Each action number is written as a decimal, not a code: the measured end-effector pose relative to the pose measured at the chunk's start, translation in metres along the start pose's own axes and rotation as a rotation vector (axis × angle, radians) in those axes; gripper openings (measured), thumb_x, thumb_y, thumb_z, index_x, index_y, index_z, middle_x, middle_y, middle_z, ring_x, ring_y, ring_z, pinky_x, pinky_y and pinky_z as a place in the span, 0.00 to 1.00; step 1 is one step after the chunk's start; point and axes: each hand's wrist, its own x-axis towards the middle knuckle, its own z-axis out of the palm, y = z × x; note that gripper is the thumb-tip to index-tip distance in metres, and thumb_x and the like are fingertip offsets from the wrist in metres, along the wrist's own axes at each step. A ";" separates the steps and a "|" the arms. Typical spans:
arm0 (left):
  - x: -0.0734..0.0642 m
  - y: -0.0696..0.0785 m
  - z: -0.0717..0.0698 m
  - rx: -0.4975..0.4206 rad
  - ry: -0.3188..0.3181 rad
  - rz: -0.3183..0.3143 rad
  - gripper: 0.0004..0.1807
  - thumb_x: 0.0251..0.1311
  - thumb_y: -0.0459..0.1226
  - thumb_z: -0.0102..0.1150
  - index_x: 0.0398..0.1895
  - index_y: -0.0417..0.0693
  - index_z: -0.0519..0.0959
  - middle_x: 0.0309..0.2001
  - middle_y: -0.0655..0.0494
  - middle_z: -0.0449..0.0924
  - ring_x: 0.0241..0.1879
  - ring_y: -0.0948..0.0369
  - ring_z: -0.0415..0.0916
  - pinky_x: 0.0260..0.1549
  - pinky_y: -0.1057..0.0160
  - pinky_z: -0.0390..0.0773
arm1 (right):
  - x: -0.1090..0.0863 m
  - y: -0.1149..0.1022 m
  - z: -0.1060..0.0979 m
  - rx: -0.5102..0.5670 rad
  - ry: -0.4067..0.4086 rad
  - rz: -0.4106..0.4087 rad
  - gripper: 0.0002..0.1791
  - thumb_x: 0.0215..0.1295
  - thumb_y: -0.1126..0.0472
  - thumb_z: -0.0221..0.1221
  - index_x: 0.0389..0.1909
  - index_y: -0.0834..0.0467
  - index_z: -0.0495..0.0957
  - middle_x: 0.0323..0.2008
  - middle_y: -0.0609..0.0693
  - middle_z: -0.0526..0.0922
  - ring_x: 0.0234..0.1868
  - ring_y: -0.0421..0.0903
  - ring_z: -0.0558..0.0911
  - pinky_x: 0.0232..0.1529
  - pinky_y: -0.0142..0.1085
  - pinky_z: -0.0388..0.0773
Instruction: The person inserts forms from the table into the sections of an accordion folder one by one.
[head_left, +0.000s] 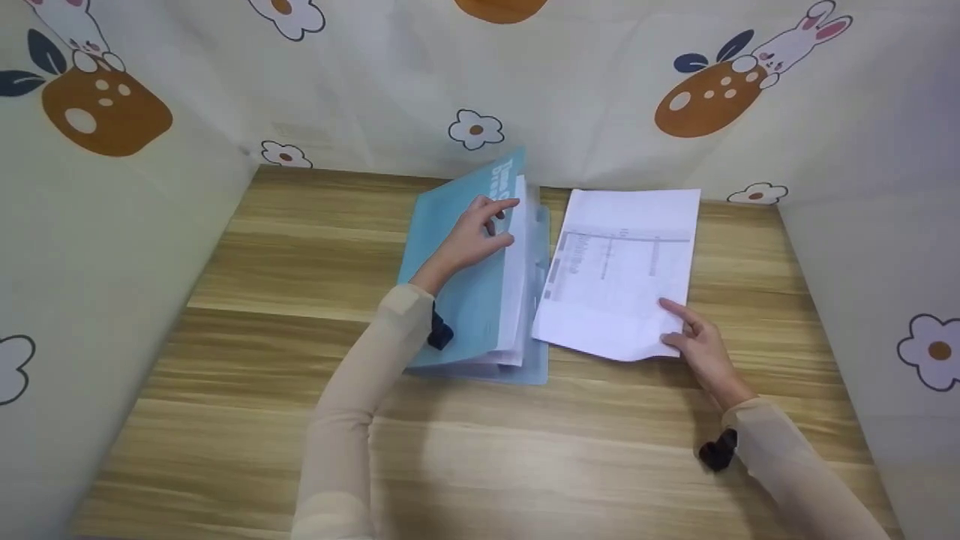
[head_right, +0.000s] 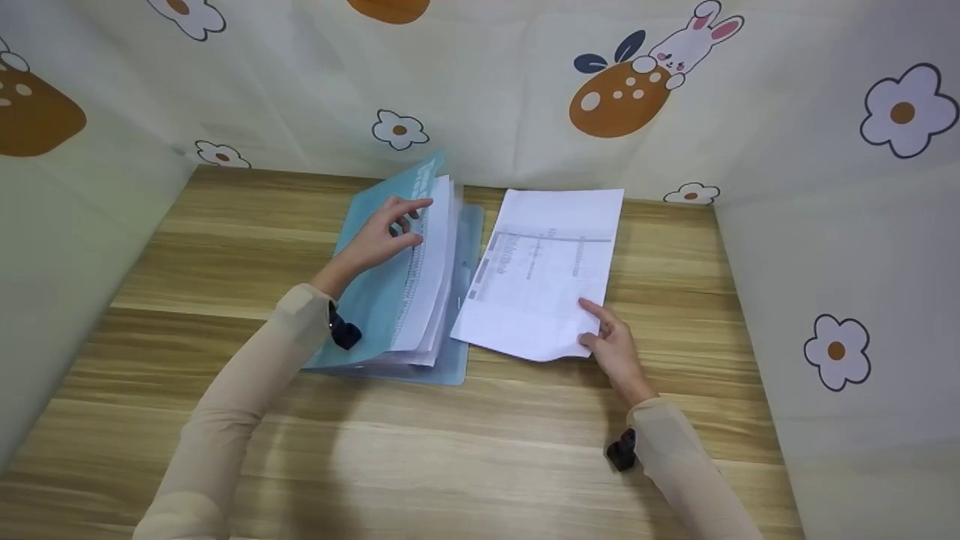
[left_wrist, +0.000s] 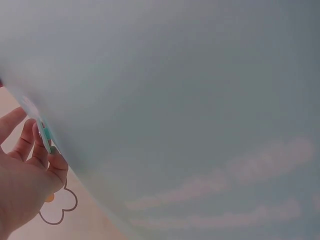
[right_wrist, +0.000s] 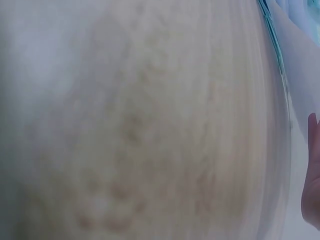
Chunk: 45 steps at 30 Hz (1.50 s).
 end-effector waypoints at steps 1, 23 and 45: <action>0.000 0.000 0.000 -0.004 0.000 0.002 0.28 0.50 0.37 0.53 0.59 0.52 0.67 0.42 0.54 0.64 0.33 0.60 0.63 0.31 0.66 0.67 | 0.000 0.000 0.001 0.009 -0.003 -0.004 0.29 0.53 0.75 0.51 0.59 0.67 0.61 0.62 0.58 0.57 0.60 0.45 0.57 0.47 0.25 0.64; -0.001 0.001 0.000 -0.015 -0.006 0.001 0.29 0.49 0.36 0.53 0.59 0.51 0.67 0.41 0.53 0.64 0.33 0.60 0.63 0.32 0.65 0.66 | 0.003 -0.001 0.013 0.133 -0.086 0.004 0.30 0.51 0.77 0.51 0.60 0.70 0.59 0.63 0.58 0.56 0.60 0.45 0.57 0.48 0.27 0.65; -0.001 0.003 -0.002 0.008 0.000 -0.033 0.29 0.51 0.39 0.54 0.60 0.56 0.66 0.43 0.56 0.63 0.36 0.62 0.63 0.33 0.67 0.67 | 0.002 -0.004 0.016 0.088 -0.070 -0.034 0.29 0.52 0.77 0.51 0.59 0.65 0.63 0.61 0.57 0.60 0.40 0.41 0.75 0.38 0.31 0.73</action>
